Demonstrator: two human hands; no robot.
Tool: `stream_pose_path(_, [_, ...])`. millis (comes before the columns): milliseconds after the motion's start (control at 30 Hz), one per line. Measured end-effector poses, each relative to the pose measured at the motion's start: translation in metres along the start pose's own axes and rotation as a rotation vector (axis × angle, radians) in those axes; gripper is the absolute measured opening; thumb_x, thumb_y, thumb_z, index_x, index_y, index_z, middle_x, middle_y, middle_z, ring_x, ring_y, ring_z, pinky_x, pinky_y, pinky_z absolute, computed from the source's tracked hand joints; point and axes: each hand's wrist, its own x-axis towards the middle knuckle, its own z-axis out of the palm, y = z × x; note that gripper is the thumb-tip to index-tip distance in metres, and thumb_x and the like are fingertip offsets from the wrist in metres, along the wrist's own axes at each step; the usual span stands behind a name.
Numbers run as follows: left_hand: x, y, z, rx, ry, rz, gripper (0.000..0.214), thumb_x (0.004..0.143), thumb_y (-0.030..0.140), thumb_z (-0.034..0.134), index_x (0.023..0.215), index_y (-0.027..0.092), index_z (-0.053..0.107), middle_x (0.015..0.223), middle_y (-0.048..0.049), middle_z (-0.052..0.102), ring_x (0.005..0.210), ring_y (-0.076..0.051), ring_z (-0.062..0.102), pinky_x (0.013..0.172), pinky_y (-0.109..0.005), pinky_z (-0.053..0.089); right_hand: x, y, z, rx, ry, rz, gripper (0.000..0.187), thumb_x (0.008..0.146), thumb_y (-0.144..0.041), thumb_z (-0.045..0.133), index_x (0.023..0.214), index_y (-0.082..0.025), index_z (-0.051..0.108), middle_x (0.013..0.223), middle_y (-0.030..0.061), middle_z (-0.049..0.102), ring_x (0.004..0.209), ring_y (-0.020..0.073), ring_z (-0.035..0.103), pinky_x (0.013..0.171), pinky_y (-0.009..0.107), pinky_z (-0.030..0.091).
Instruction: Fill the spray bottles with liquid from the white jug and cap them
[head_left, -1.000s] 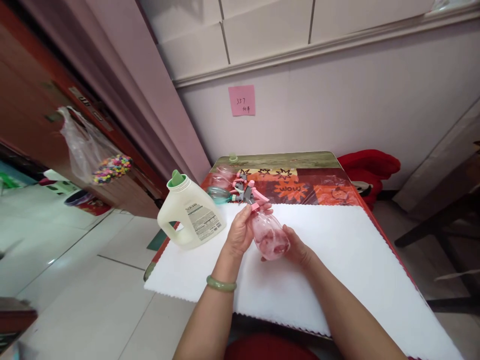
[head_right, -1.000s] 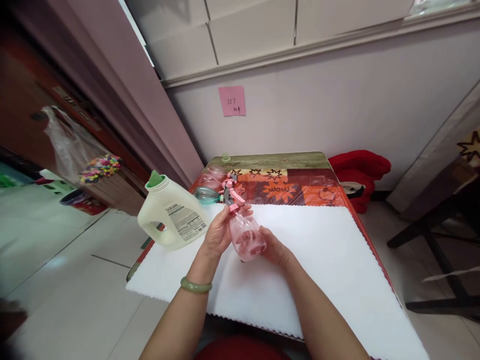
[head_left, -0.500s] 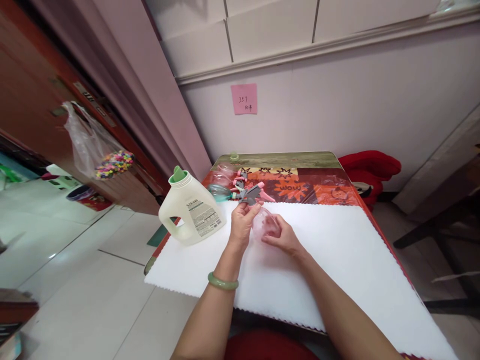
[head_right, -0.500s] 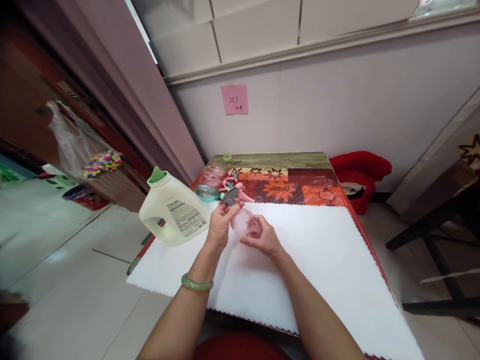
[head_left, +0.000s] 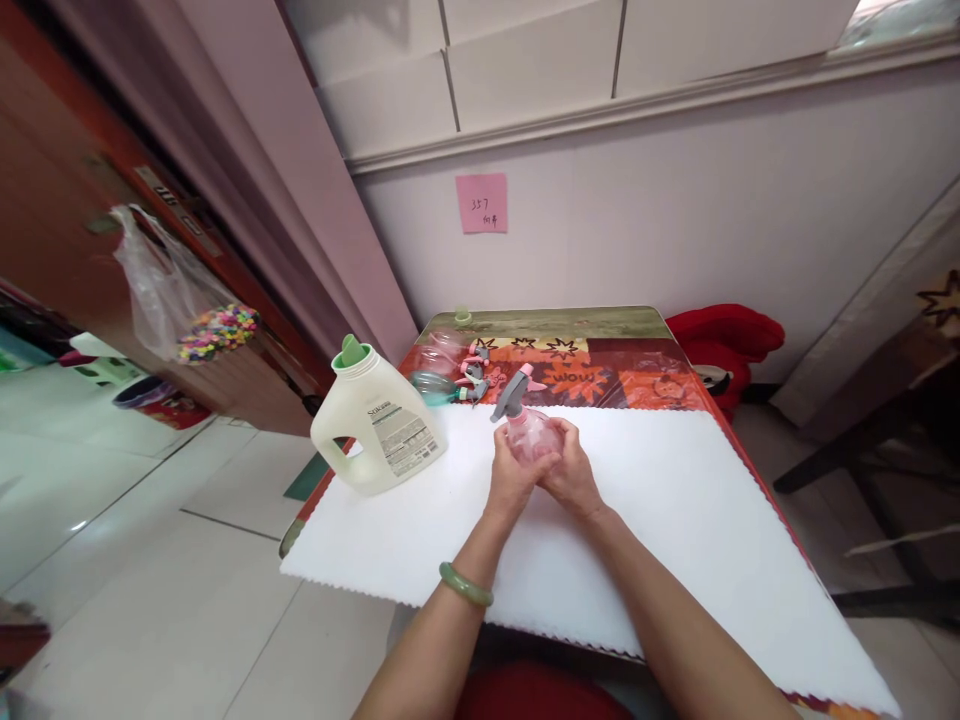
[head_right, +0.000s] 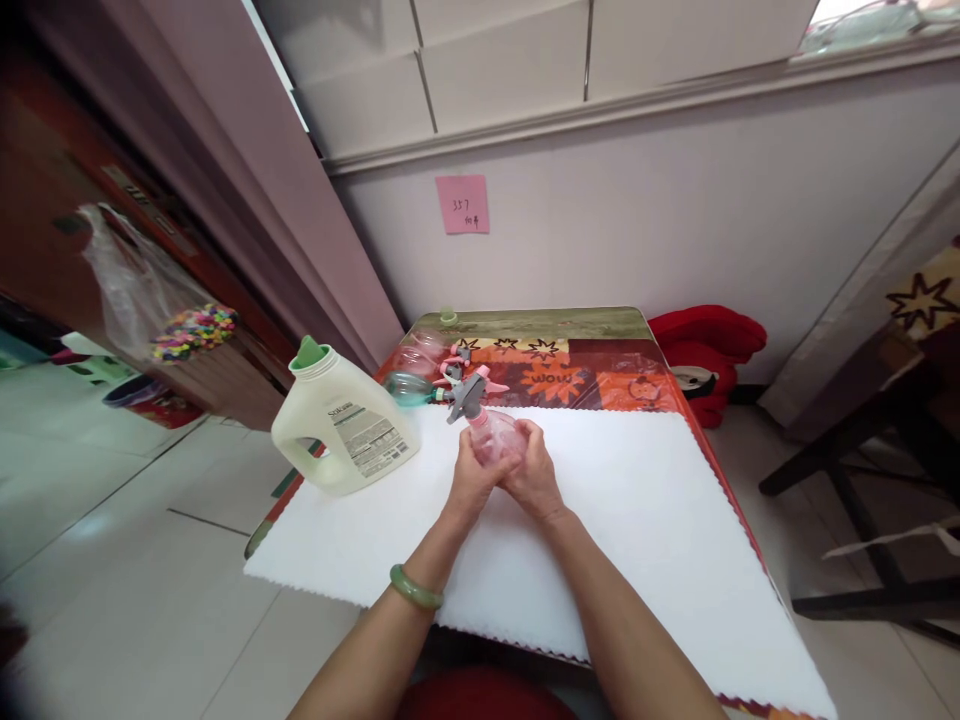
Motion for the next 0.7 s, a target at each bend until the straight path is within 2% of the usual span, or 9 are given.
stream_pose_path(133, [0.009,0.0,-0.016,0.15,0.09,0.1,0.074,0.062,0.04,0.087,0.123,0.025,0.049,0.12,-0.0087,0.064,0.112,-0.027,0.063,0.098,-0.045,0.047,0.0,0.009,-0.003,-0.091,-0.087,-0.204,0.104,0.066,-0.043,0.083,0.151,-0.019,0.027,0.156,0.0193,0.038,0.145,0.0375,0.037,0.119,0.059,0.031])
stream_pose_path(200, [0.016,-0.001,-0.025,0.229,0.137,0.134,0.075,0.058,0.04,0.089,0.122,0.027,0.051,0.119,-0.0077,0.064,0.113,-0.029,0.062,0.1,-0.048,0.044,0.0,0.012,-0.004,-0.091,-0.097,-0.235,0.098,0.073,-0.039,0.077,0.154,-0.019,0.024,0.16,0.0184,0.033,0.149,0.0352,0.032,0.122,0.058,0.027])
stream_pose_path(300, [0.021,-0.011,-0.029,0.281,0.155,0.154,0.072,0.055,0.038,0.09,0.116,0.028,0.054,0.113,-0.0072,0.065,0.11,-0.03,0.062,0.098,-0.049,0.044,-0.001,0.015,-0.007,-0.067,-0.045,-0.21,0.076,0.082,-0.031,0.063,0.15,-0.019,0.033,0.155,0.016,0.042,0.145,0.0314,0.04,0.12,0.057,0.031])
stream_pose_path(467, [0.018,-0.037,-0.022,0.28,0.148,0.2,0.07,0.061,0.039,0.085,0.122,0.026,0.052,0.118,-0.0088,0.064,0.111,-0.03,0.062,0.098,-0.047,0.045,-0.003,0.014,-0.008,-0.082,0.198,-0.101,0.042,0.088,-0.038,0.059,0.127,-0.02,0.058,0.126,0.0137,0.066,0.118,0.0291,0.062,0.105,0.053,0.047])
stream_pose_path(567, [0.018,-0.044,-0.021,0.285,0.151,0.226,0.077,0.057,0.04,0.088,0.124,0.026,0.052,0.121,-0.0105,0.062,0.116,-0.032,0.06,0.101,-0.048,0.043,-0.003,0.003,-0.007,-0.109,0.286,-0.115,0.035,0.089,-0.044,0.062,0.116,-0.021,0.063,0.116,0.0118,0.07,0.11,0.0278,0.065,0.102,0.051,0.049])
stream_pose_path(700, [0.021,-0.048,-0.024,0.318,0.162,0.238,0.087,0.05,0.041,0.091,0.125,0.026,0.051,0.127,-0.0129,0.059,0.125,-0.036,0.053,0.106,-0.05,0.038,0.006,-0.025,0.001,-0.132,0.281,-0.15,0.038,0.082,-0.049,0.071,0.108,-0.022,0.066,0.111,0.0093,0.071,0.106,0.0265,0.065,0.101,0.046,0.049])
